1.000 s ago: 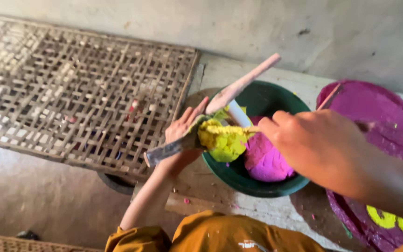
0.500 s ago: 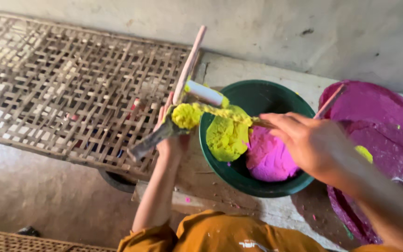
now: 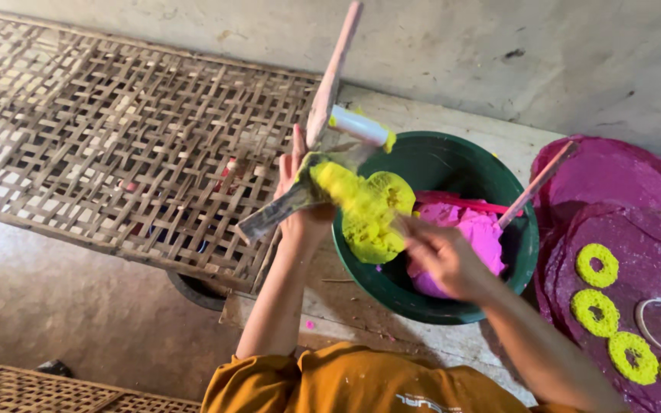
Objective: The person applies dough using a handheld extruder tool to decorate round pink sheets. They use the tool to press out yellow and pink dough patterns, including circles and wavy lines, and periodically refill the extruder with colored dough from a bowl.
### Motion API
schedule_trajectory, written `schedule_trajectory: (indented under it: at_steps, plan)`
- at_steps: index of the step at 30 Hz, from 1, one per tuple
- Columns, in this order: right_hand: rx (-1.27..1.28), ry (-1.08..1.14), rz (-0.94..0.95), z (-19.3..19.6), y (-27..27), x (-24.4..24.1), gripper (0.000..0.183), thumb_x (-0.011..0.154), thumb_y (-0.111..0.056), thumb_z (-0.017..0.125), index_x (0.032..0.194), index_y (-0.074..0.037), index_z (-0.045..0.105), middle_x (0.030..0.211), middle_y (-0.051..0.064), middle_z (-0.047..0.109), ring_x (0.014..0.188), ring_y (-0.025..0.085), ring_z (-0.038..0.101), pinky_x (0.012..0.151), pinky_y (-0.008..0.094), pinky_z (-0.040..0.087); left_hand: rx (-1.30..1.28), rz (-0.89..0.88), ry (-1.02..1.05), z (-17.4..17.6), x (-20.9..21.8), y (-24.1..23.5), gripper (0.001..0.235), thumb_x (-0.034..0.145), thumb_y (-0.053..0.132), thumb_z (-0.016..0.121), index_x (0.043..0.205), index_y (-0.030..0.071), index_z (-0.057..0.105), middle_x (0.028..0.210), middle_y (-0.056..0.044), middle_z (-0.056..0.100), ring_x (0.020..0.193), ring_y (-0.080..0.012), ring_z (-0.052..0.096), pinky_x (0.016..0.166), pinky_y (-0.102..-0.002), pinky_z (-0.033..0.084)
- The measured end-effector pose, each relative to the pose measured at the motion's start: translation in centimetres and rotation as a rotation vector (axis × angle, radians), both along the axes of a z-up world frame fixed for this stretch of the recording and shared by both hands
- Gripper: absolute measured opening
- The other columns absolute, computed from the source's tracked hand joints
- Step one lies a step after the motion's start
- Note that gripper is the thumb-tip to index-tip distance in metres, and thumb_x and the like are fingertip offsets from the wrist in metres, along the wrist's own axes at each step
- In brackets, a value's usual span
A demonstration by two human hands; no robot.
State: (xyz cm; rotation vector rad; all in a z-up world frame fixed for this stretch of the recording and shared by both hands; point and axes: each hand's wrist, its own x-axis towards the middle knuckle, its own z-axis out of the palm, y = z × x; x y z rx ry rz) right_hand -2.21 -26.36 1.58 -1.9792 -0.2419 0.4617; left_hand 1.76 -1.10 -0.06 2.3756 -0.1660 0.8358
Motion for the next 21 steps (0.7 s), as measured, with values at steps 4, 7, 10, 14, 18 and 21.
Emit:
schedule_trajectory:
  at_steps: [4,7,10,14,18,21]
  plan:
    - [0.045,-0.164,-0.01,0.3,0.2,1.7,0.047,0.102,-0.01,0.054,0.149,-0.006,0.053,0.122,0.013,0.075,0.1,0.021,0.066,0.086,0.033,0.053,0.052,0.001,0.029,-0.2,0.1,-1.5,0.05,0.069,0.017,0.083,0.116,0.008,0.069,0.165,-0.025,0.028,0.112,-0.0422,0.054,0.082,-0.052,0.053]
    - [-0.095,-0.109,-0.074,-2.3,1.4,1.5,0.046,0.105,-0.013,0.056,0.15,-0.009,0.055,0.119,0.013,0.077,0.087,0.029,0.07,0.078,0.038,0.058,0.099,0.019,0.04,-0.4,1.2,-1.4,0.052,0.068,0.02,0.086,0.116,0.01,0.069,0.163,-0.025,0.027,0.111,-0.042,0.053,0.079,-0.051,0.054]
    - [0.086,-0.564,0.121,-5.9,1.5,0.7,0.038,0.104,-0.01,0.057,0.141,-0.001,0.056,0.124,0.017,0.072,0.108,0.019,0.07,0.086,0.031,0.056,0.115,0.034,-0.058,-1.7,2.2,-0.3,0.046,0.068,0.013,0.083,0.112,0.013,0.069,0.159,-0.025,0.04,0.11,-0.0362,0.058,0.085,-0.046,0.055]
    - [0.102,-0.14,0.089,-9.2,-0.7,0.0,0.041,0.108,-0.015,0.055,0.147,-0.004,0.06,0.093,0.02,0.055,0.083,0.021,0.052,0.069,0.035,0.045,-1.528,-0.115,0.227,-4.7,5.0,1.6,0.041,0.083,0.015,0.067,0.123,0.023,0.065,0.122,-0.009,0.066,0.095,-0.0162,0.064,0.079,-0.031,0.055]
    - [0.415,0.334,-0.063,-9.8,-1.6,2.5,0.054,0.108,-0.02,0.048,0.159,-0.004,0.048,0.08,0.005,0.052,0.064,0.019,0.043,0.058,0.034,0.037,-1.08,-0.256,0.096,-7.9,4.8,3.0,0.039,0.081,-0.003,0.067,0.119,0.003,0.066,0.108,-0.005,0.067,0.095,-0.0152,0.065,0.083,-0.029,0.054]
    - [0.053,0.096,0.02,-8.8,-0.5,4.0,0.058,0.103,-0.024,0.045,0.154,-0.002,0.031,0.095,0.008,0.07,0.085,0.019,0.066,0.076,0.035,0.055,-1.44,-0.49,0.238,-8.9,2.4,0.2,0.035,0.08,-0.006,0.071,0.113,0.0,0.065,0.1,-0.01,0.066,0.087,-0.0206,0.064,0.075,-0.034,0.053]
